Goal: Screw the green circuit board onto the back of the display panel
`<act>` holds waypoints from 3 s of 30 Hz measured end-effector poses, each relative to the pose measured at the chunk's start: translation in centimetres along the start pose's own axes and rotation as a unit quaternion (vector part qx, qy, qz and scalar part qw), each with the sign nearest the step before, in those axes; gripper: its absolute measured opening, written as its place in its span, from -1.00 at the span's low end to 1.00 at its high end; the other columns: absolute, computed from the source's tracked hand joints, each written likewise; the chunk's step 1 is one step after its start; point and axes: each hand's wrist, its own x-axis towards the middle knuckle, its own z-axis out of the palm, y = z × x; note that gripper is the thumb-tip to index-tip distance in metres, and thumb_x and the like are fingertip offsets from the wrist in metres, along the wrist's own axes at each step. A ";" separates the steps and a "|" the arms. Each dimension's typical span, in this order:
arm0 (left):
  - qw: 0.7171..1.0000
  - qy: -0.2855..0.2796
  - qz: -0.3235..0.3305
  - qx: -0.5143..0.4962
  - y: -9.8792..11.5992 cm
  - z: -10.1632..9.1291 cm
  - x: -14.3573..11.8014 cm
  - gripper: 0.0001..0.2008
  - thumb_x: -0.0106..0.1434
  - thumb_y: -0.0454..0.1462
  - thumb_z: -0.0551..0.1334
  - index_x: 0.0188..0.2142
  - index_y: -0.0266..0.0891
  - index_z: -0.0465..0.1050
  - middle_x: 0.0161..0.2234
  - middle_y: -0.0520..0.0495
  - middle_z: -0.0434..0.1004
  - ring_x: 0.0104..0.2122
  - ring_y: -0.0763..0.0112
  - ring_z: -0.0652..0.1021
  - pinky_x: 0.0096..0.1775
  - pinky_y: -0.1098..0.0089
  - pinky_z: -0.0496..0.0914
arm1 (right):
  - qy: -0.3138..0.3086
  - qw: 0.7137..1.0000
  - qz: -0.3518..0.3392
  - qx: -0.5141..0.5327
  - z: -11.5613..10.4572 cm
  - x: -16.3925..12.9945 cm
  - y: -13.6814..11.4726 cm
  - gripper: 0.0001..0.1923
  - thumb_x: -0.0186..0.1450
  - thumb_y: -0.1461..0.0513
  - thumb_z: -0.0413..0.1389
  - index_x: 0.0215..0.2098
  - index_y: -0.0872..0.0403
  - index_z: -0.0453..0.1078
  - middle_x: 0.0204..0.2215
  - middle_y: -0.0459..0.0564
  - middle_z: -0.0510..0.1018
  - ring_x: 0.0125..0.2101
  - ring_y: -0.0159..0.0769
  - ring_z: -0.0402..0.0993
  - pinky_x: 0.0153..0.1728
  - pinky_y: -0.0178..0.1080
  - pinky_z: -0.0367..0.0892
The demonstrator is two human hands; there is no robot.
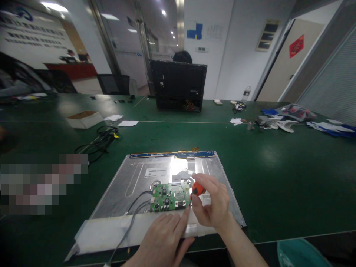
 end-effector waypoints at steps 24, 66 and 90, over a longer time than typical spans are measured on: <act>1.000 0.020 0.002 0.005 0.0 0.2 0.0 -0.58 0.44 -0.16 0.03 0.15 -0.43 0.23 -0.22 -0.26 0.58 -0.30 0.14 0.57 -0.22 0.17 0.47 | 0.001 1.000 0.011 -0.021 0.5 0.3 0.1 -0.47 0.25 0.34 0.18 0.17 0.02 0.23 -0.24 0.05 0.52 -0.32 -0.23 0.51 -0.46 -0.22 0.49; 1.000 0.015 0.009 0.016 0.1 0.2 0.1 -0.57 0.40 -0.19 0.08 0.14 -0.46 0.22 -0.24 -0.26 0.58 -0.33 0.13 0.57 -0.25 0.16 0.48 | -0.008 1.000 0.021 0.021 0.5 0.4 0.1 -0.49 0.28 0.34 0.15 0.17 0.05 0.22 -0.22 0.07 0.57 -0.34 -0.26 0.55 -0.51 -0.29 0.48; 0.999 0.033 0.006 0.022 0.1 0.3 0.0 -0.53 0.39 -0.17 0.09 0.16 -0.49 0.22 -0.22 -0.27 0.59 -0.32 0.14 0.58 -0.25 0.17 0.49 | -0.005 1.000 0.007 -0.005 0.4 0.4 0.2 -0.50 0.27 0.30 0.16 0.17 0.09 0.24 -0.21 0.10 0.55 -0.27 -0.20 0.53 -0.44 -0.22 0.50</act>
